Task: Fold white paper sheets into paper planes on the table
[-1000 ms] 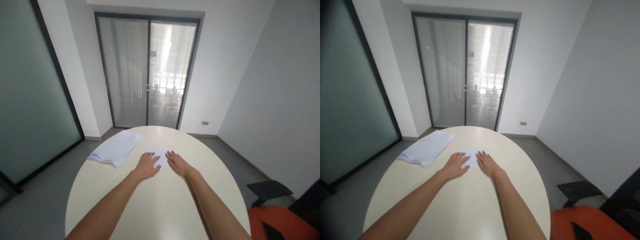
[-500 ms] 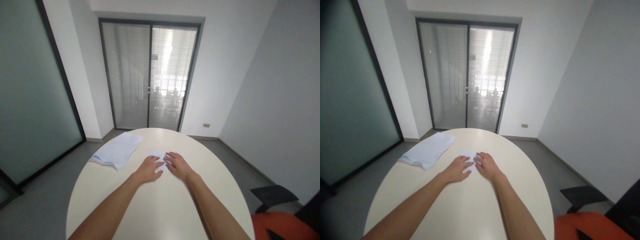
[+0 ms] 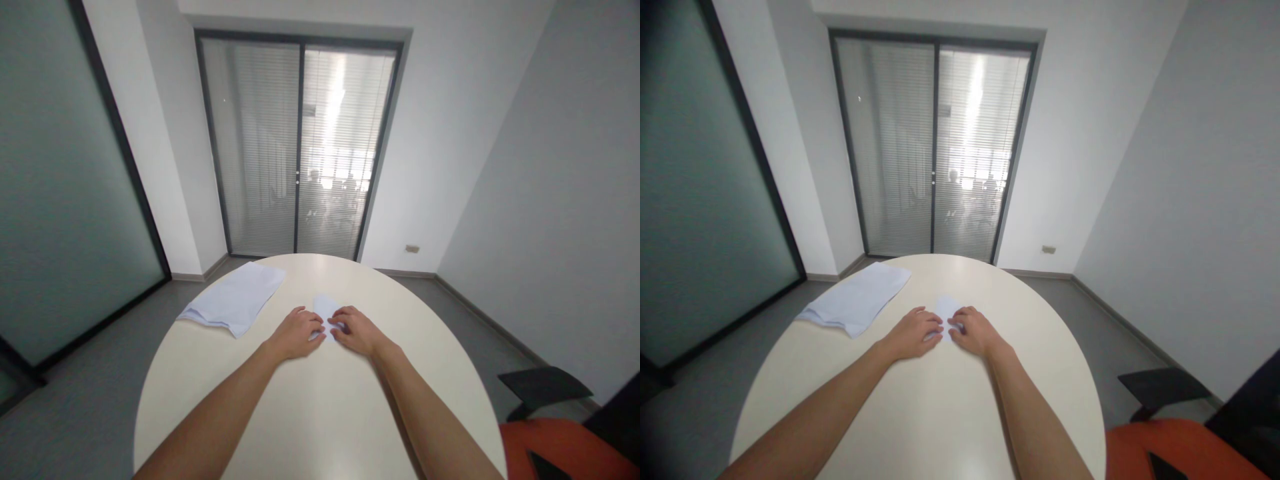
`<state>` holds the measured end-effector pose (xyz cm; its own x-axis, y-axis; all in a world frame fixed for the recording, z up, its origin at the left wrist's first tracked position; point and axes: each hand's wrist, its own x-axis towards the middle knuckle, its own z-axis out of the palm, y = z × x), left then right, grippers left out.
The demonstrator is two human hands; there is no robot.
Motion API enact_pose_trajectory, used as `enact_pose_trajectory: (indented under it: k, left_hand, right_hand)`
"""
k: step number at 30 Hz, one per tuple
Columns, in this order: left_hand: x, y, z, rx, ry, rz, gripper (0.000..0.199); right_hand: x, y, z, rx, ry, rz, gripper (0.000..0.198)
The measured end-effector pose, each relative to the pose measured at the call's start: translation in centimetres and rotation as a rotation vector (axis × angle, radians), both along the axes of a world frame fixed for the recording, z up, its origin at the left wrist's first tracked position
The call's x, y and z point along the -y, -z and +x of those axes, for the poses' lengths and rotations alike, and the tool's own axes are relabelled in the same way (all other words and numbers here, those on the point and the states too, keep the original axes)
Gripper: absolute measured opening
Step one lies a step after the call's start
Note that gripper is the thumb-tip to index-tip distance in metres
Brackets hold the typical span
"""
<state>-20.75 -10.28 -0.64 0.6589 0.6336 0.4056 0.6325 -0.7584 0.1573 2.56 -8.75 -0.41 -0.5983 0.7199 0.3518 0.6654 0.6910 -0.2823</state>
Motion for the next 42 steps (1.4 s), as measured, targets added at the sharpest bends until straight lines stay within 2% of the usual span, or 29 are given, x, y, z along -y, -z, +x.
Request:
enact_pose_trajectory:
  k: [6, 10, 13, 19, 24, 28, 31, 34, 42]
  left_hand:
    - [-0.5, 0.6, -0.4, -0.038, -0.208, 0.083, 0.028]
    - [-1.0, 1.0, -0.4, 0.002, -0.329, 0.049, 0.024]
    - [-1.1, 0.9, -0.1, 0.010, -0.293, 0.008, 0.021]
    - [-0.7, 1.0, 0.3, 0.053, -0.172, 0.004, 0.028]
    - [-0.2, 0.9, 0.2, 0.023, -0.115, -0.014, 0.037]
    - [-0.2, 0.5, -0.1, -0.020, -0.114, -0.020, 0.045]
    - [-0.3, 0.4, -0.2, -0.038, -0.123, -0.020, 0.043]
    - [-0.4, 0.5, -0.2, -0.051, -0.112, -0.008, 0.044]
    - [-0.3, 0.6, -0.2, -0.049, -0.079, 0.000, 0.040]
  right_hand:
    - [0.5, -0.6, -0.1, 0.015, -0.064, -0.058, 0.033]
    - [0.9, -0.6, -0.5, 0.034, -0.074, -0.114, 0.041]
    - [0.9, -0.3, -0.7, 0.033, -0.023, -0.121, 0.040]
    - [0.3, 0.4, -0.4, 0.118, 0.104, -0.035, 0.045]
    - [0.4, 0.1, 0.0, 0.161, 0.186, 0.002, 0.048]
    - [0.5, -0.1, 0.2, 0.133, 0.137, -0.044, 0.057]
    - [0.4, 0.0, 0.5, 0.102, 0.057, -0.092, 0.065]
    - [0.4, 0.1, 0.7, 0.082, 0.044, -0.129, 0.070]
    - [0.6, 0.2, 0.6, 0.039, 0.032, -0.140, 0.067]
